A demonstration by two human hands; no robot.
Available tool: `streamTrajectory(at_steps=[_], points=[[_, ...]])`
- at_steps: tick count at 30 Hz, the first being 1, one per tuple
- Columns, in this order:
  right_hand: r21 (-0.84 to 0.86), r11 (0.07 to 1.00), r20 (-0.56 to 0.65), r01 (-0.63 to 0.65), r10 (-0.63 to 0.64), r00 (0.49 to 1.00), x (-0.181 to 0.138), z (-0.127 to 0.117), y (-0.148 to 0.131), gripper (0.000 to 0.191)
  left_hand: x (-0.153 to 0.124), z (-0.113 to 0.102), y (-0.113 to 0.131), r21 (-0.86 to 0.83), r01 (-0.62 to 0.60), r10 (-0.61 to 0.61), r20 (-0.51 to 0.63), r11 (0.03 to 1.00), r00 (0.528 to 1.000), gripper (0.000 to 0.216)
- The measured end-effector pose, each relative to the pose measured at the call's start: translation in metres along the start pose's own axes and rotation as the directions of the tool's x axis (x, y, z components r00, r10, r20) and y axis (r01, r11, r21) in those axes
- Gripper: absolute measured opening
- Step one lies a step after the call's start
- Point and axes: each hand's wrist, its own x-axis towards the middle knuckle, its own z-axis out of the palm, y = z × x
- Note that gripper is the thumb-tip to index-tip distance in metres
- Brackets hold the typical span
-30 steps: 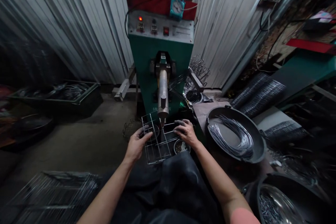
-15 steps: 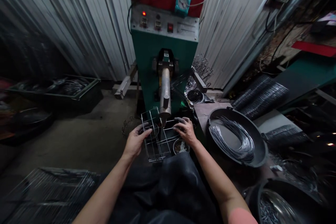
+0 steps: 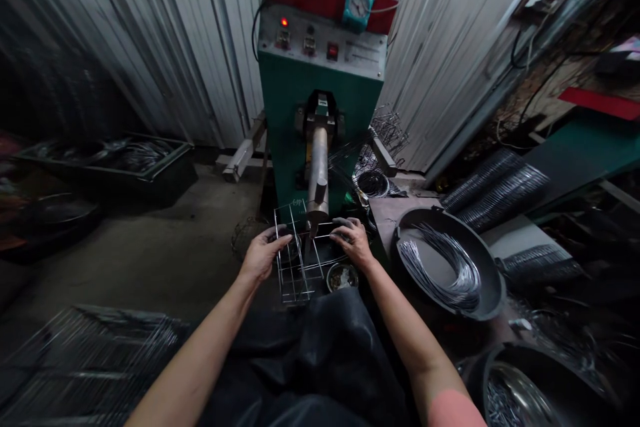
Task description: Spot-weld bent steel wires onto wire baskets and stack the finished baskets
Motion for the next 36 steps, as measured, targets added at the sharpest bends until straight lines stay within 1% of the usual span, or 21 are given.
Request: streamTrajectory(at_steps=[4,7,13,15,17,19,21,22,23,24,25,26,27,28,29,30,31,32,34,35,36], points=[[-0.002,1.0,-0.004,-0.007,0.007,1.0,-0.001,0.001,-0.002,0.005,0.001,-0.001,-0.004,-0.012,0.042,-0.042,-0.003,0.999,0.999,0.062],[0.017,1.0,-0.01,-0.013,0.013,1.0,-0.001,0.002,-0.001,0.004,0.003,-0.003,-0.005,0.017,0.021,-0.021,0.0,1.0,1.0,0.06],[-0.015,1.0,-0.003,0.014,-0.014,1.0,-0.003,-0.003,-0.006,0.004,0.003,-0.007,-0.001,0.009,-0.019,0.017,0.112,1.0,0.994,0.056],[-0.047,0.998,0.004,0.038,-0.038,0.999,-0.012,-0.004,-0.02,0.005,-0.008,-0.014,-0.005,0.01,-0.036,0.034,0.146,0.999,0.989,0.054],[-0.069,0.995,0.019,0.073,-0.071,0.997,-0.028,-0.006,-0.042,0.007,-0.026,-0.026,-0.011,0.016,-0.061,0.057,0.152,0.998,0.987,0.051],[-0.038,0.99,0.04,0.136,-0.135,0.99,-0.048,-0.014,-0.068,0.009,-0.049,-0.045,-0.016,0.024,-0.073,0.069,0.115,0.997,0.991,0.048],[0.044,0.983,0.004,0.176,-0.177,0.984,-0.066,-0.033,-0.089,0.018,-0.074,-0.069,-0.014,0.013,-0.083,0.082,0.054,0.996,0.995,0.046],[0.092,0.983,-0.06,0.161,-0.156,0.986,-0.073,-0.046,-0.095,0.023,-0.085,-0.082,-0.009,-0.004,-0.097,0.097,0.026,0.995,0.995,0.045],[0.138,0.984,-0.153,0.114,-0.092,0.984,-0.079,-0.06,-0.098,0.028,-0.096,-0.094,-0.003,-0.032,-0.118,0.118,0.002,0.993,0.993,0.044],[0.185,0.982,-0.258,0.045,0.005,0.966,-0.084,-0.074,-0.097,0.031,-0.105,-0.105,0.006,-0.068,-0.138,0.137,-0.021,0.988,0.99,0.044],[0.233,0.972,-0.342,-0.031,0.112,0.933,-0.088,-0.086,-0.093,0.033,-0.113,-0.114,0.015,-0.115,-0.153,0.15,-0.038,0.982,0.988,0.042],[0.272,0.958,-0.381,-0.094,0.197,0.904,-0.092,-0.097,-0.087,0.035,-0.12,-0.121,0.023,-0.171,-0.151,0.146,-0.044,0.974,0.988,0.04],[0.292,0.947,-0.37,-0.134,0.241,0.897,-0.096,-0.104,-0.082,0.037,-0.126,-0.125,0.03,-0.232,-0.123,0.117,-0.041,0.965,0.992,0.035],[0.288,0.946,-0.316,-0.15,0.242,0.917,-0.101,-0.107,-0.077,0.041,-0.131,-0.126,0.033,-0.293,-0.067,0.062,-0.027,0.954,0.998,0.028],[0.268,0.953,-0.226,-0.139,0.203,0.953,-0.108,-0.108,-0.075,0.046,-0.136,-0.126,0.034,-0.347,0.019,-0.022,-0.005,0.938,1.0,0.021],[0.24,0.965,-0.11,-0.108,0.138,0.984,-0.117,-0.106,-0.076,0.051,-0.141,-0.123,0.03,-0.394,0.127,-0.127,0.026,0.911,0.992,0.016],[0.216,0.974,0.014,-0.067,0.065,0.998,-0.128,-0.102,-0.08,0.056,-0.145,-0.119,0.023,-0.429,0.242,-0.238,0.065,0.87,0.969,0.013],[0.2,0.979,0.133,-0.023,-0.004,0.991,-0.14,-0.097,-0.087,0.059,-0.15,-0.114,0.013,-0.452,0.35,-0.341,0.105,0.821,0.934,0.013],[0.198,0.979,0.345,0.046,-0.114,0.932,-0.168,-0.087,-0.102,0.055,-0.158,-0.105,-0.015,-0.463,0.503,-0.479,0.179,0.73,0.859,0.014],[0.205,0.977,0.413,0.066,-0.147,0.899,-0.182,-0.082,-0.108,0.047,-0.162,-0.101,-0.031,-0.46,0.532,-0.504,0.195,0.71,0.841,0.013],[0.19,0.98,0.401,0.057,-0.13,0.907,-0.196,-0.078,-0.113,0.034,-0.165,-0.098,-0.047,-0.452,0.537,-0.508,0.196,0.712,0.839,0.012]])
